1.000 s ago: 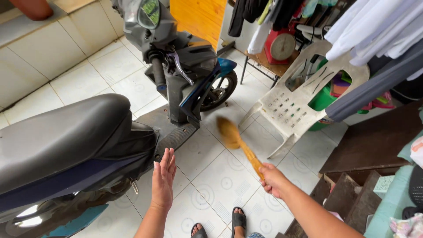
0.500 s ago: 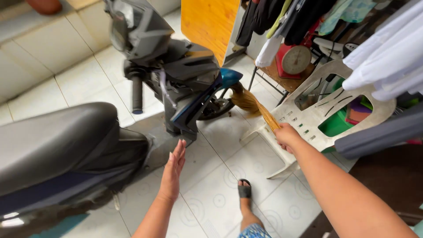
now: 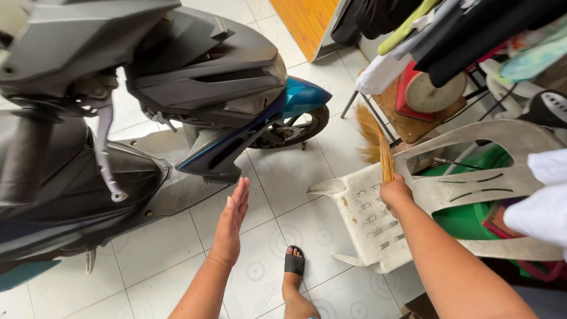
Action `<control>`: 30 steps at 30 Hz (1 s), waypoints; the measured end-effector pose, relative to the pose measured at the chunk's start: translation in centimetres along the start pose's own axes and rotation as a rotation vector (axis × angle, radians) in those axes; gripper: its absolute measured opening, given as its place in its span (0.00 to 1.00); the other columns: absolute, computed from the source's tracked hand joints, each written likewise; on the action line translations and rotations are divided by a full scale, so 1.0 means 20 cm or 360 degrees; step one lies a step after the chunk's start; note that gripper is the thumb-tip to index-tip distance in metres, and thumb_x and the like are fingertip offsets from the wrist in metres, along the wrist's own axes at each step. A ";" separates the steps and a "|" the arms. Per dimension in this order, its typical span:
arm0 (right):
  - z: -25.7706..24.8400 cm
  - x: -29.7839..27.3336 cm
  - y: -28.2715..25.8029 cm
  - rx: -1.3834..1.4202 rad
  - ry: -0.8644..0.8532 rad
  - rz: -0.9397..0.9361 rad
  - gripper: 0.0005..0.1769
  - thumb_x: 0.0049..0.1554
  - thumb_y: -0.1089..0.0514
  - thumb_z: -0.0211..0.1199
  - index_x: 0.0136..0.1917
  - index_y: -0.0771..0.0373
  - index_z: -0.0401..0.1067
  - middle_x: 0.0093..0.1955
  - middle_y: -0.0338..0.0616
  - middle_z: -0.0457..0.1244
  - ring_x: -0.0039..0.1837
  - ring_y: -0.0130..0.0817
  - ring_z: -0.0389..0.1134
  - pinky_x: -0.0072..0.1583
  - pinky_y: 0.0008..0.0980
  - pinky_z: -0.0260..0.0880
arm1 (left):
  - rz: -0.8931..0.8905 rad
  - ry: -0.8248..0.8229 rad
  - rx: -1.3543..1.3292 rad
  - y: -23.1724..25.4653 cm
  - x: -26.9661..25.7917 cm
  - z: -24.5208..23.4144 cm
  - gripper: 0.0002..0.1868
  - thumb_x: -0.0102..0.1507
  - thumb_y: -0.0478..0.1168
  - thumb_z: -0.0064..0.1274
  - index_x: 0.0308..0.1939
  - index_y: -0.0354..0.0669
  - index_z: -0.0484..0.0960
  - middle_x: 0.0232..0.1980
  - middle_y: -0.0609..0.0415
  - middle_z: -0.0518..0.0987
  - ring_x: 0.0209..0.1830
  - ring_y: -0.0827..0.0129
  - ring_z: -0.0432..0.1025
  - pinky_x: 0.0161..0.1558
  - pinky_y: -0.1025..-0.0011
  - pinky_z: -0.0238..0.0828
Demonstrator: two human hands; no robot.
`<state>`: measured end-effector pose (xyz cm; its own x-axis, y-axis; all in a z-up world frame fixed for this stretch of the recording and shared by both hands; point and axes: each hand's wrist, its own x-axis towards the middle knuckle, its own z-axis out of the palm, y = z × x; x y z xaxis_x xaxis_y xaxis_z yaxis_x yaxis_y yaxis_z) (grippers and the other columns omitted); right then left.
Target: The person uses a hand broom to sweep dust and debris from the floor around a motorcycle and a shoe rack.
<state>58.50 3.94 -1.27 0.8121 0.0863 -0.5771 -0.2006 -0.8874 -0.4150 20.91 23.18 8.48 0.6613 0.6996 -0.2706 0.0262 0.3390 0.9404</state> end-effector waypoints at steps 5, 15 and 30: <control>0.09 0.14 -0.15 0.0008 -0.0054 0.0116 0.28 0.62 0.55 0.50 0.76 0.47 0.60 0.46 0.49 0.66 0.33 0.36 0.61 0.34 0.38 0.61 | -0.0015 0.0050 -0.0005 -0.09 0.12 0.04 0.43 0.69 0.65 0.21 0.80 0.42 0.48 0.84 0.48 0.52 0.85 0.57 0.44 0.79 0.59 0.36; 0.29 0.45 -0.08 -0.0253 -0.0385 0.0066 0.24 0.61 0.53 0.54 0.71 0.48 0.66 0.43 0.48 0.66 0.35 0.35 0.63 0.33 0.36 0.60 | -0.0137 0.0169 0.0079 -0.17 0.14 0.01 0.42 0.69 0.64 0.20 0.80 0.43 0.49 0.84 0.50 0.52 0.84 0.58 0.45 0.79 0.60 0.36; 0.65 -0.41 -0.15 0.0065 -0.1035 0.0238 0.22 0.62 0.57 0.50 0.69 0.50 0.68 0.39 0.37 0.58 0.32 0.24 0.55 0.30 0.24 0.49 | -0.0100 0.0266 0.0080 0.07 -0.06 -0.07 0.42 0.67 0.64 0.19 0.80 0.44 0.49 0.84 0.51 0.53 0.85 0.59 0.44 0.79 0.61 0.37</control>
<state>45.38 11.83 -4.46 0.2809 0.2306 -0.9316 -0.3161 -0.8943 -0.3166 18.99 23.69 9.88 0.5235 0.7743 -0.3557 0.1039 0.3563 0.9286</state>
